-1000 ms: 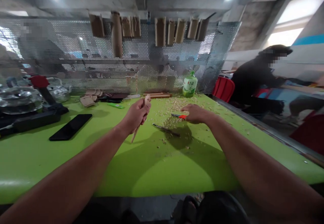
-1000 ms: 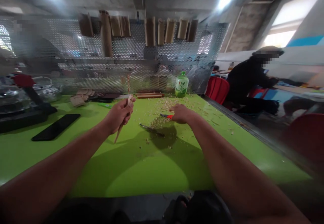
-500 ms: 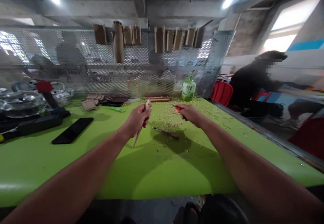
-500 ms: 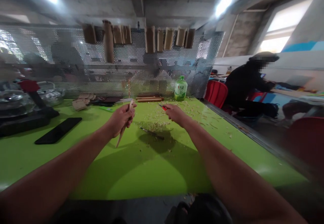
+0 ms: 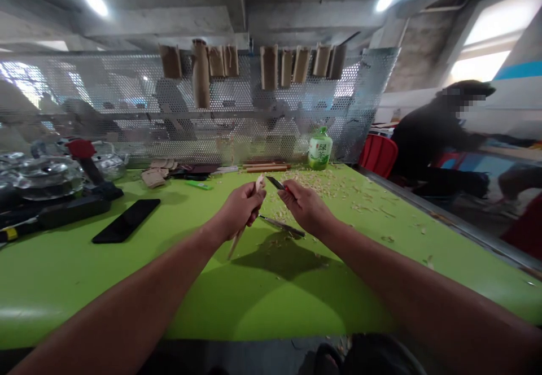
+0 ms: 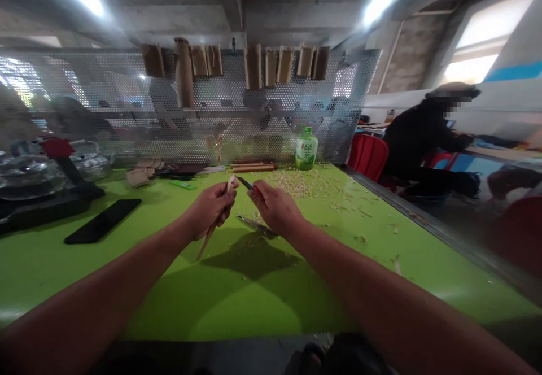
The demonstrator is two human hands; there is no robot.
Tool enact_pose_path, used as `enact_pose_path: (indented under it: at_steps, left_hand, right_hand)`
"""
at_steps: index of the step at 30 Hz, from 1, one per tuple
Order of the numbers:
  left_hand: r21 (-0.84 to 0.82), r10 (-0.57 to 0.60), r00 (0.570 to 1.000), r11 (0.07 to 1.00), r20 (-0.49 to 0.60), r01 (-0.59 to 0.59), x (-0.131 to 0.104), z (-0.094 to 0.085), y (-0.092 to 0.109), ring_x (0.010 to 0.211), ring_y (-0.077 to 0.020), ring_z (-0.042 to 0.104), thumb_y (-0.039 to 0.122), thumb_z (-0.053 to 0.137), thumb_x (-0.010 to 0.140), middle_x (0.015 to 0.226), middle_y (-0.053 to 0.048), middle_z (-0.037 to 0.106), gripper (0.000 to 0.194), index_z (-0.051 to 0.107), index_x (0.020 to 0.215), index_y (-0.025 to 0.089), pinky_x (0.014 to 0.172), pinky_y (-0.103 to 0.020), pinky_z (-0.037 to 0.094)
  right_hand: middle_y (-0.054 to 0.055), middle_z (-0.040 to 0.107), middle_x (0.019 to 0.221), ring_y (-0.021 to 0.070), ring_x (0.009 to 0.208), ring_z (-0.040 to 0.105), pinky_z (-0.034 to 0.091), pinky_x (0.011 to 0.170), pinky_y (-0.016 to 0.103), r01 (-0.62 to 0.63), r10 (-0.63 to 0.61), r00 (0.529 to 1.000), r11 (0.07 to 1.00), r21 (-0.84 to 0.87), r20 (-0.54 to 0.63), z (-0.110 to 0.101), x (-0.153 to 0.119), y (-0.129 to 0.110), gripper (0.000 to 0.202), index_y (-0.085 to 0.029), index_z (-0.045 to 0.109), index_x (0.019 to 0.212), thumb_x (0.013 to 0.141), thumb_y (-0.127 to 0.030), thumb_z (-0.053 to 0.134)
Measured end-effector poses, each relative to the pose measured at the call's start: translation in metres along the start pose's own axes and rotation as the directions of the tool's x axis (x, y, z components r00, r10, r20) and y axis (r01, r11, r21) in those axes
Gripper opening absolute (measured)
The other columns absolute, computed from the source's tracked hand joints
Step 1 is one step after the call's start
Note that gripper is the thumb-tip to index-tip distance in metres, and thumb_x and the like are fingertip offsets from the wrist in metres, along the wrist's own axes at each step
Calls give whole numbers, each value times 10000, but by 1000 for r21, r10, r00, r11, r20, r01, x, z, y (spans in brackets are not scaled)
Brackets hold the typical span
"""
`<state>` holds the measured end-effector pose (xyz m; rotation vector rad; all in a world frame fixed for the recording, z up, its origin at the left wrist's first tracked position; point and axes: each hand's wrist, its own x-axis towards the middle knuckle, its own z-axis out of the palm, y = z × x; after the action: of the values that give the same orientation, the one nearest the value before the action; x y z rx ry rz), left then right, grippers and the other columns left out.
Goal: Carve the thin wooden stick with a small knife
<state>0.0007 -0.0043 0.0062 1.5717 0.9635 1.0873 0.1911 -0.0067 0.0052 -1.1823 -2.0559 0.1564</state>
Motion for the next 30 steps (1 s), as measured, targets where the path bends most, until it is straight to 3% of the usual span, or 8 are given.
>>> enact_pose_path:
  at_steps: [11,20,30]
  left_hand:
    - [27,-13,1000,1000,1,13,-3,2,5,337,-40,362,373,577,883,488,95,415,247,438,770,202,351,-160,300]
    - [40,-2,1000,999,17,2,-4,1,5,366,-37,364,362,576,886,552,84,436,179,516,887,194,356,-161,308]
    - [62,-20,1000,998,12,19,-4,0,6,355,-45,356,352,561,896,497,88,423,215,450,783,206,359,-164,309]
  right_hand:
    - [-23,468,583,123,500,373,170,517,262,-12,14,1000,982,-190,9,-1,0,-5,332,-214,503,828,972,-468,346]
    - [-15,488,580,126,494,381,180,512,258,-29,32,999,973,-230,13,-1,0,-3,340,-219,518,820,969,-472,345]
    - [-12,493,589,129,503,370,184,512,259,-5,6,1000,967,-256,3,0,0,-3,355,-219,530,834,970,-487,342]
